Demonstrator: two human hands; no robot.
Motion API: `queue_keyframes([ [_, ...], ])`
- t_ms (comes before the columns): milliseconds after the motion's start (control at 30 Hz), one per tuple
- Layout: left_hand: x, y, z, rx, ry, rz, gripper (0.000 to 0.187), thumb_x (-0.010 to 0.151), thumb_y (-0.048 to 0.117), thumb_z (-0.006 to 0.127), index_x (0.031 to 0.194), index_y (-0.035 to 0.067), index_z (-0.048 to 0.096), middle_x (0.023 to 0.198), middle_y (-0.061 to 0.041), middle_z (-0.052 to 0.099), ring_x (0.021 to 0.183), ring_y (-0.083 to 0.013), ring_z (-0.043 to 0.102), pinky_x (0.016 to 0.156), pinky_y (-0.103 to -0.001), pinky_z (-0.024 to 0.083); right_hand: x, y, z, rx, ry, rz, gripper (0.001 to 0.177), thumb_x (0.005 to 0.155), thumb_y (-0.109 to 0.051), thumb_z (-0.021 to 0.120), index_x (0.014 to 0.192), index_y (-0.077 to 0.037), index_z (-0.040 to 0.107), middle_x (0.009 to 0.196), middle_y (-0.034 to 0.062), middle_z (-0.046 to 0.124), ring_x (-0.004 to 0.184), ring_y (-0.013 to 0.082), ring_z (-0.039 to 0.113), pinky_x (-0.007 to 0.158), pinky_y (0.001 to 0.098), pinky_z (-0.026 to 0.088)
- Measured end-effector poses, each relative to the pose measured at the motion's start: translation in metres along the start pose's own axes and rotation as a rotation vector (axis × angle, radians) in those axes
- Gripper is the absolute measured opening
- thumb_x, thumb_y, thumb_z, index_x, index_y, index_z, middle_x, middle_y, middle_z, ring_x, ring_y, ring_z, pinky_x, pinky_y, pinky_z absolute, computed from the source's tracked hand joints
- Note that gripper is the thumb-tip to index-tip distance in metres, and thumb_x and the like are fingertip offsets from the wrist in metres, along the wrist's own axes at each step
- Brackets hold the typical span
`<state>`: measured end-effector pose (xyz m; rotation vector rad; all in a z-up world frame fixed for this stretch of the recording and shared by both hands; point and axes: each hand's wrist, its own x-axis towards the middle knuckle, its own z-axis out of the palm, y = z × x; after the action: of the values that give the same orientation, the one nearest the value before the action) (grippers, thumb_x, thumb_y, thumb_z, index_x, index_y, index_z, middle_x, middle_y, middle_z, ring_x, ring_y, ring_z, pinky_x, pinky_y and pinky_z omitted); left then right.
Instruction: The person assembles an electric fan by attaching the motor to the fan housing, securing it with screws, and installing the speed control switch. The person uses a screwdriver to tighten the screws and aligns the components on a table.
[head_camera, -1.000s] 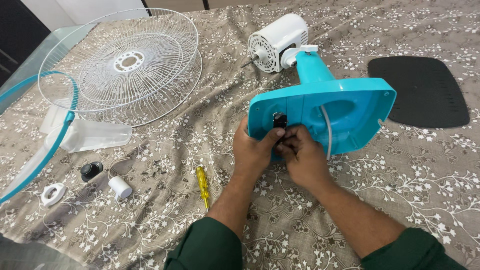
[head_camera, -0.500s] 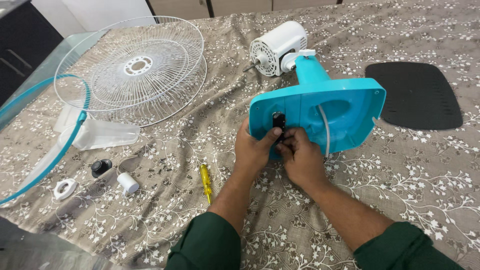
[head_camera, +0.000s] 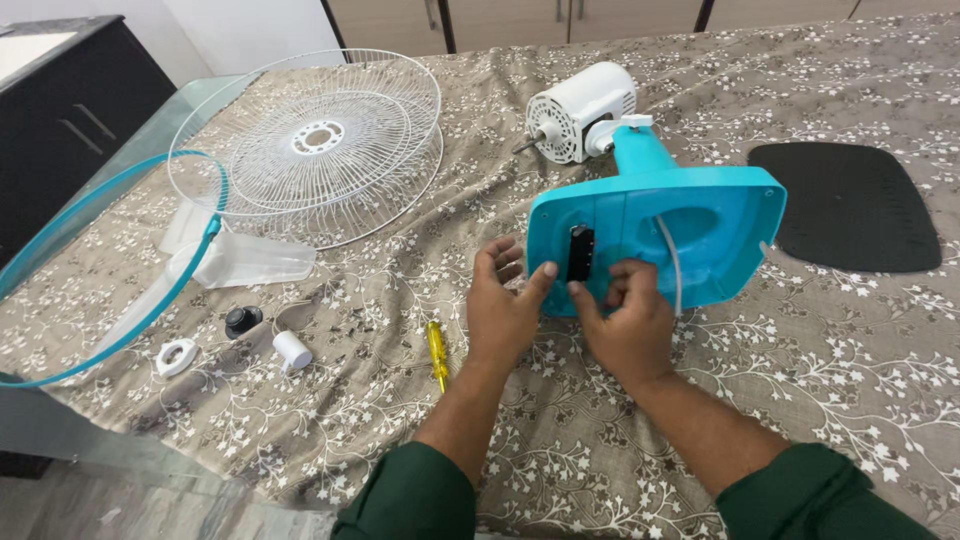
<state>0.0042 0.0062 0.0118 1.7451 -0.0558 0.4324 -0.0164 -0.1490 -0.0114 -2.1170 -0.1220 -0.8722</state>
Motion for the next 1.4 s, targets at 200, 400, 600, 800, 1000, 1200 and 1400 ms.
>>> queue_keyframes([
  [200,-0.017,0.011,-0.044,0.057,0.041,-0.12,0.04,0.087,0.03,0.078,0.116,0.006,0.064,0.105,-0.008,0.074,0.093,-0.0167,0.072,0.074,-0.032,0.06,-0.005,-0.021,-0.014,-0.024,-0.103,-0.529,0.027,0.085,-0.021,0.083,0.093,-0.007,0.061,0.072,0.0065,0.063,0.058,0.021,0.062,0.051,0.0365,0.047],
  [400,-0.026,0.001,-0.13,0.26,0.014,-0.192,0.026,0.091,0.029,0.076,0.101,0.006,0.072,0.087,-0.003,0.075,0.075,-0.0115,0.071,0.063,-0.026,0.059,-0.005,-0.051,-0.01,0.053,-0.387,-0.747,0.016,0.086,-0.019,0.076,0.09,-0.011,0.063,0.083,0.0069,0.067,0.074,0.0243,0.068,0.065,0.0391,0.054],
  [600,-0.027,-0.017,-0.205,0.475,0.272,-0.231,0.017,0.094,0.019,0.071,0.105,0.008,0.075,0.081,-0.009,0.076,0.064,-0.0149,0.068,0.06,-0.032,0.054,-0.008,-0.074,0.03,0.098,-0.594,-0.646,0.021,0.086,-0.022,0.075,0.097,-0.006,0.065,0.093,0.0108,0.066,0.084,0.0267,0.068,0.072,0.0399,0.056],
  [800,-0.024,-0.022,-0.229,0.726,0.277,-0.032,0.02,0.091,0.015,0.071,0.11,0.011,0.076,0.096,-0.007,0.077,0.074,-0.0228,0.072,0.07,-0.037,0.056,-0.009,-0.08,0.068,0.149,-0.634,-0.274,0.025,0.082,-0.021,0.077,0.099,-0.006,0.065,0.097,0.0102,0.066,0.086,0.0242,0.07,0.078,0.0381,0.057],
  [1000,-0.01,-0.019,-0.226,0.958,0.094,0.052,0.017,0.092,0.025,0.071,0.105,0.017,0.079,0.104,-0.005,0.076,0.091,-0.0281,0.072,0.078,-0.042,0.056,-0.016,-0.072,0.07,0.109,-0.595,-0.29,0.023,0.081,-0.021,0.078,0.095,-0.006,0.067,0.092,0.0091,0.068,0.086,0.025,0.068,0.078,0.0388,0.055],
  [1200,0.011,-0.025,-0.214,1.038,-0.052,-0.05,0.017,0.089,0.024,0.072,0.103,0.017,0.079,0.101,-0.006,0.075,0.094,-0.0284,0.071,0.08,-0.044,0.055,-0.016,-0.074,0.07,0.107,-0.624,-0.249,0.022,0.082,-0.021,0.078,0.095,-0.006,0.067,0.092,0.0079,0.068,0.083,0.0228,0.069,0.075,0.0372,0.055],
  [1400,0.017,-0.024,-0.209,0.986,-0.045,-0.054,0.022,0.086,0.019,0.073,0.108,0.017,0.076,0.098,-0.005,0.075,0.095,-0.0283,0.07,0.081,-0.044,0.055,-0.015,-0.075,0.069,0.139,-0.604,-0.259,0.021,0.082,-0.019,0.079,0.094,-0.007,0.068,0.092,0.0078,0.069,0.084,0.022,0.069,0.075,0.036,0.056],
])
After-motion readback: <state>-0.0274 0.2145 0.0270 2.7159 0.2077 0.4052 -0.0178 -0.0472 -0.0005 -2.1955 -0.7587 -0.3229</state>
